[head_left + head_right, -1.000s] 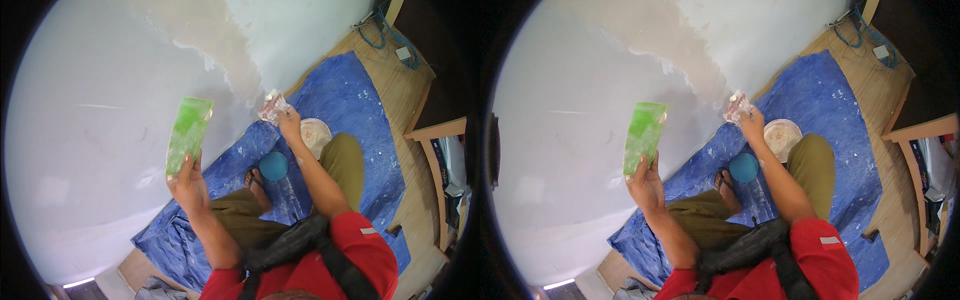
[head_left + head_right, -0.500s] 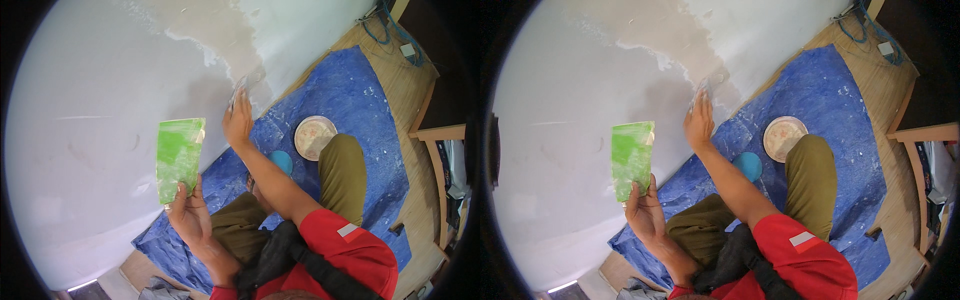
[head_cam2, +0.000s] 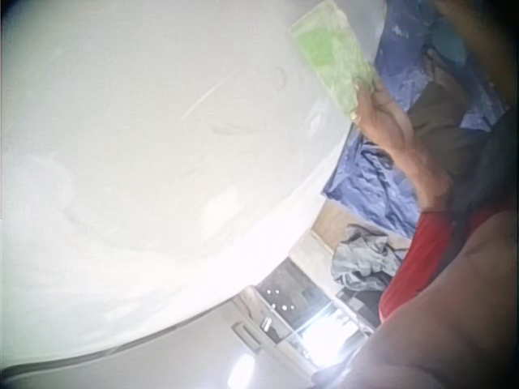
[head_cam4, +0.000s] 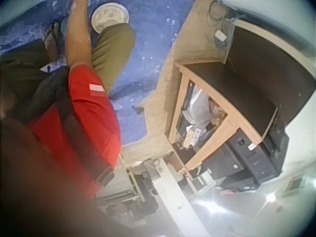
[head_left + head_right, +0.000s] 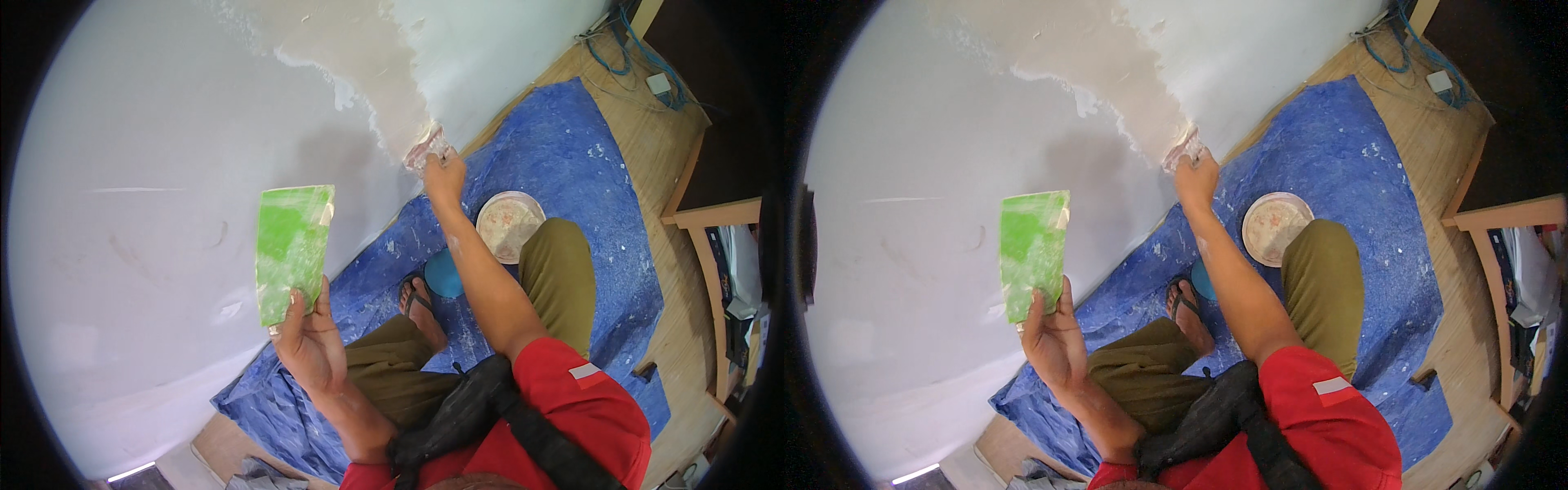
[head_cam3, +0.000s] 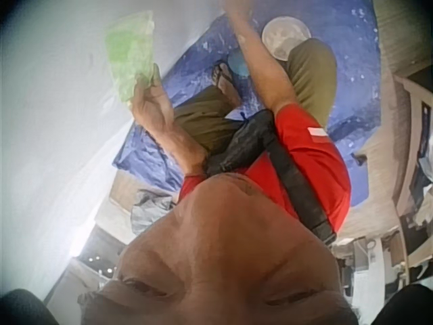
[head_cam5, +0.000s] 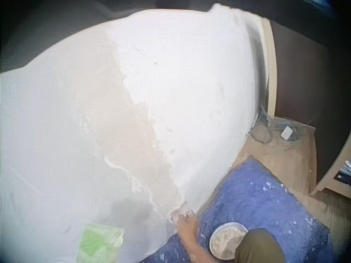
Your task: The person applies and smooths plaster onto a wall seam using putty knives, repeatedly spreading the compound along the surface and scraping plaster between the tools.
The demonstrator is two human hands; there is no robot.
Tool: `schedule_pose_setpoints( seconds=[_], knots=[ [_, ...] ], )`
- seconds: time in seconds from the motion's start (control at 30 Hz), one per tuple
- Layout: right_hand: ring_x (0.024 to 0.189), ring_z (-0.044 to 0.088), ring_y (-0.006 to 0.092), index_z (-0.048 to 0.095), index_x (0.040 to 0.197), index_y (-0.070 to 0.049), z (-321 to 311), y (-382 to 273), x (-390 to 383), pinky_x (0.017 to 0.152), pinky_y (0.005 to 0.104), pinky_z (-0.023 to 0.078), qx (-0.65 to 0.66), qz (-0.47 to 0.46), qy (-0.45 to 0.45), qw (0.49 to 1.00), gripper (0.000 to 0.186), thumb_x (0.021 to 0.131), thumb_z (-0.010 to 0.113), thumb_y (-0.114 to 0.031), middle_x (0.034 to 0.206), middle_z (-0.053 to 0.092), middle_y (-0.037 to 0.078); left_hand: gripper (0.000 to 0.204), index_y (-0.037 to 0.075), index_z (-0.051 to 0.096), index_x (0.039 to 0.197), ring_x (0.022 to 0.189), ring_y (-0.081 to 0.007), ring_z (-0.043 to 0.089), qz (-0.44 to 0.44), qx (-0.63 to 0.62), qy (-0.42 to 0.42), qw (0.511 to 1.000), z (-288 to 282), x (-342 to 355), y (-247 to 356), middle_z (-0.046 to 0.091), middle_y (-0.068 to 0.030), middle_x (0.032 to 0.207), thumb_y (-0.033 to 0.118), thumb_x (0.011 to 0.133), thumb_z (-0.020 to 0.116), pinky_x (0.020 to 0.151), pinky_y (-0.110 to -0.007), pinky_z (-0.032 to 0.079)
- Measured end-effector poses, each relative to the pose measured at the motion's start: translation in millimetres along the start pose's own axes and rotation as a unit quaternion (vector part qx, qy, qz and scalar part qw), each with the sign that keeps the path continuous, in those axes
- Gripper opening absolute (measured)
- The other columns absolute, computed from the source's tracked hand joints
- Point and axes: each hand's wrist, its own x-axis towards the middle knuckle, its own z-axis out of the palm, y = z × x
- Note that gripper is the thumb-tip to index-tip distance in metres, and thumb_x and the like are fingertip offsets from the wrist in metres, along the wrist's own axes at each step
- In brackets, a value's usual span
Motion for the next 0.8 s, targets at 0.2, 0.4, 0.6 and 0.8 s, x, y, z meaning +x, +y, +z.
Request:
schedule_pose_setpoints(
  seconds=[0.2,0.4,0.6,0.8],
  knots=[
    [0.078,0.066,0.0214,0.065,0.113,0.006,-1,-61,-41,0.075,0.0364,0.052,-0.077,-0.074,-0.055,0.993,0.030,0.088,0.056,-0.007,0.091,0.071,0.014,0.036,-0.004,0.051,0.135,0.127,-0.0266,0.058,0.000,0.000,0.003,1.000,1,0,-3,0.060,-0.0166,0.135,0.002,0.100,0.056,0.116,-0.046,0.044],
    [0.090,0.067,0.0249,0.056,0.135,0.005,-4,-40,-42,0.082,0.0384,0.051,0.002,-0.184,-0.033,0.982,0.045,0.091,0.055,-0.004,0.104,0.071,0.020,0.036,-0.005,0.051,0.135,0.127,-0.0263,0.058,0.009,0.003,0.000,1.000,8,-1,0,0.059,-0.0166,0.135,0.001,0.100,0.055,0.116,-0.046,0.044],
    [0.131,0.052,0.0406,0.052,0.146,-0.007,35,-14,-63,0.098,0.0423,0.052,-0.172,-0.341,0.008,0.924,0.061,0.086,0.057,0.001,0.140,0.057,0.023,0.036,-0.003,0.052,0.135,0.126,-0.0258,0.059,-0.010,0.000,0.007,1.000,11,-5,-2,0.061,-0.0156,0.135,0.001,0.100,0.055,0.115,-0.045,0.043],
    [0.122,0.062,0.0364,0.055,0.142,-0.003,-9,42,-106,0.104,0.0420,0.049,-0.200,-0.348,-0.186,0.897,0.054,0.088,0.059,0.000,0.134,0.064,0.018,0.035,-0.003,0.052,0.135,0.127,-0.0260,0.058,-0.011,-0.011,0.019,1.000,8,-5,-1,0.061,-0.0163,0.134,0.000,0.100,0.055,0.116,-0.046,0.043]
  ],
)
